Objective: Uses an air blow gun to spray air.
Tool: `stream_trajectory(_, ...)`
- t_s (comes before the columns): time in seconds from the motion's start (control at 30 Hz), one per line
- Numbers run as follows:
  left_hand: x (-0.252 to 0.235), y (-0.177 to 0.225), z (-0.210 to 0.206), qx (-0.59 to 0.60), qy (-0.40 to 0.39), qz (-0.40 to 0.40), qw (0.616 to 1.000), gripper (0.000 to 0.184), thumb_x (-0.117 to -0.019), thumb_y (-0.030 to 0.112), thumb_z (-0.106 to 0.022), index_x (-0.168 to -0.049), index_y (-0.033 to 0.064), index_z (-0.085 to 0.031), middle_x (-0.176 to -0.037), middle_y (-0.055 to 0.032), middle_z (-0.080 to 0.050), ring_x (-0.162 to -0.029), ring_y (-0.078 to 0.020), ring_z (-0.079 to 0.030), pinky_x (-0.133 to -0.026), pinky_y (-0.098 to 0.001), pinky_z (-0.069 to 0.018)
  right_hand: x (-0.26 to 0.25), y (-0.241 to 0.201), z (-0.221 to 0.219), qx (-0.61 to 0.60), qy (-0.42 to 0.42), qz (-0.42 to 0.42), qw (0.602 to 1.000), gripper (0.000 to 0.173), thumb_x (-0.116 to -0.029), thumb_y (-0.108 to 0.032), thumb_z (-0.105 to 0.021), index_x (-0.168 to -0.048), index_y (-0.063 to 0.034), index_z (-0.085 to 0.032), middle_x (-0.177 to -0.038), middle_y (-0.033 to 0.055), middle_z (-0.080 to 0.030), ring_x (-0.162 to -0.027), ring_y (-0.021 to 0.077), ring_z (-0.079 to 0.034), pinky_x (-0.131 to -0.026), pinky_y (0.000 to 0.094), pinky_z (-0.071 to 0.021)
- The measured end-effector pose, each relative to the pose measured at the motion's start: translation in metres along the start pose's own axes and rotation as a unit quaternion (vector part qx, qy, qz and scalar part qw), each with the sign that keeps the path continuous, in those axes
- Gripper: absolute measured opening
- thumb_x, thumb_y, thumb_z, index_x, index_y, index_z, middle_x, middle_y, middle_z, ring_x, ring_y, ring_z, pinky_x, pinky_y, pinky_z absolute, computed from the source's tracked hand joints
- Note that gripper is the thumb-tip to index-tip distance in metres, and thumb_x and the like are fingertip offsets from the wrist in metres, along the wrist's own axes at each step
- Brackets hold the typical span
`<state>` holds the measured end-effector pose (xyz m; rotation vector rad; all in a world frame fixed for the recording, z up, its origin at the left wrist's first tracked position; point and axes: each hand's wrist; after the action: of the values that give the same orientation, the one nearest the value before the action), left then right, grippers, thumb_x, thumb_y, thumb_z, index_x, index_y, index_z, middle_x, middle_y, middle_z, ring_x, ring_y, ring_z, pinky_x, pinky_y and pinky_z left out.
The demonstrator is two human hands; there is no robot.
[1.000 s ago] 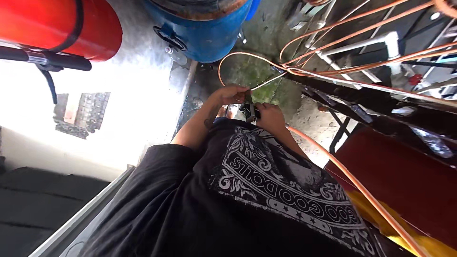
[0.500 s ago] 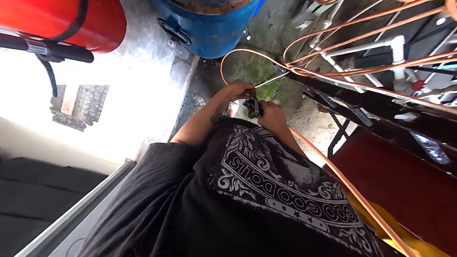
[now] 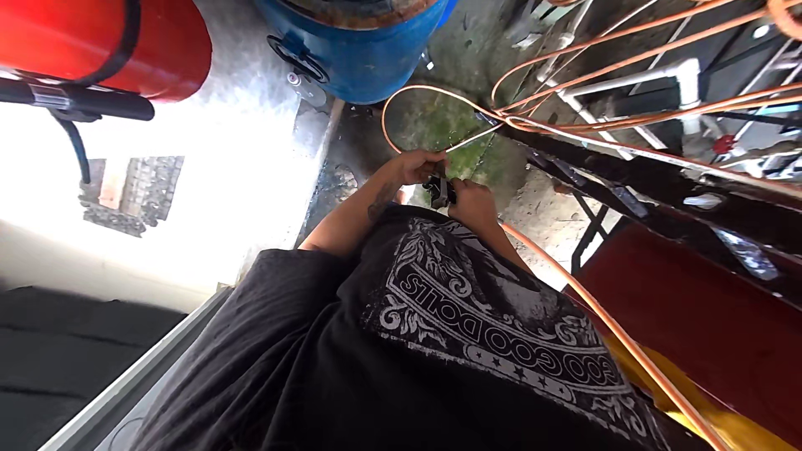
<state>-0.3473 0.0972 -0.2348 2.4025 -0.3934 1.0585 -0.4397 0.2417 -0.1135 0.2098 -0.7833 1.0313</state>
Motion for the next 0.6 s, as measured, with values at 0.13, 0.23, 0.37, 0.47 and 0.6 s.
stream_trajectory(0.13, 0.005, 0.003, -0.020, -0.023, 0.075, 0.024, 0.997, 0.029, -0.1015, 0.038, -0.062, -0.097, 0.0098, -0.062, -0.076, -0.0003, -0.059, -0.064, -0.0098, -0.057, -0.061, -0.0262, -0.0509, -0.002, -0.001, -0.001, 0.016, -0.015, -0.005, 1.000, 0.048, -0.0862, -0.014, -0.071, -0.132, -0.0014, -0.062, -0.121, 0.0261, -0.067, -0.116, 0.0438, -0.064, -0.102, 0.0608, -0.0466)
stream_trajectory(0.23, 0.005, 0.003, -0.025, -0.069, 0.099, 0.053, 0.991, 0.042, -0.0971, 0.051, -0.065, -0.100, 0.0093, -0.063, -0.081, -0.0034, -0.061, -0.071, -0.0142, -0.060, -0.068, -0.0336, -0.0541, -0.001, -0.002, 0.000, 0.020, -0.012, -0.006, 1.000, 0.049, -0.0860, -0.014, -0.071, -0.132, -0.0006, -0.062, -0.120, 0.0262, -0.067, -0.116, 0.0438, -0.064, -0.103, 0.0603, -0.0463)
stream_trajectory(0.37, 0.009, 0.004, -0.026, -0.039, 0.057, 0.037, 0.997, 0.051, -0.1041, 0.058, -0.047, -0.118, 0.0099, -0.058, -0.100, -0.0051, -0.064, -0.081, -0.0133, -0.064, -0.072, -0.0305, -0.0550, 0.000, -0.001, 0.000, 0.016, -0.006, -0.006, 1.000, 0.046, -0.0866, -0.013, -0.071, -0.130, 0.0001, -0.063, -0.118, 0.0266, -0.067, -0.115, 0.0436, -0.065, -0.101, 0.0604, -0.0471)
stream_trajectory(0.47, 0.010, 0.005, -0.025, 0.016, 0.046, -0.013, 0.999, 0.040, -0.1110, 0.036, -0.035, -0.115, 0.0046, -0.059, -0.095, -0.0083, -0.071, -0.078, -0.0145, -0.069, -0.069, -0.0288, -0.0562, -0.001, -0.003, 0.001, 0.012, -0.015, -0.011, 1.000, 0.046, -0.0872, -0.013, -0.070, -0.130, -0.0003, -0.062, -0.121, 0.0263, -0.066, -0.118, 0.0440, -0.063, -0.102, 0.0613, -0.0459)
stream_trajectory(0.6, 0.007, 0.003, -0.025, 0.009, 0.069, 0.004, 0.998, 0.029, -0.1099, 0.033, -0.045, -0.108, 0.0073, -0.058, -0.083, -0.0024, -0.064, -0.068, -0.0104, -0.063, -0.064, -0.0258, -0.0544, -0.005, -0.006, 0.001, 0.026, -0.037, -0.022, 0.999, 0.050, -0.0862, -0.012, -0.072, -0.133, 0.0010, -0.059, -0.126, 0.0279, -0.064, -0.121, 0.0460, -0.061, -0.104, 0.0628, -0.0445)
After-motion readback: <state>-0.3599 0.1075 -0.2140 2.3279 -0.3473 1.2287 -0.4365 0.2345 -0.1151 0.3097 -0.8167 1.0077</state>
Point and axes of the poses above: each hand's wrist, its own x-axis away from the middle knuckle, its own z-axis out of the back of the hand, y = z × x
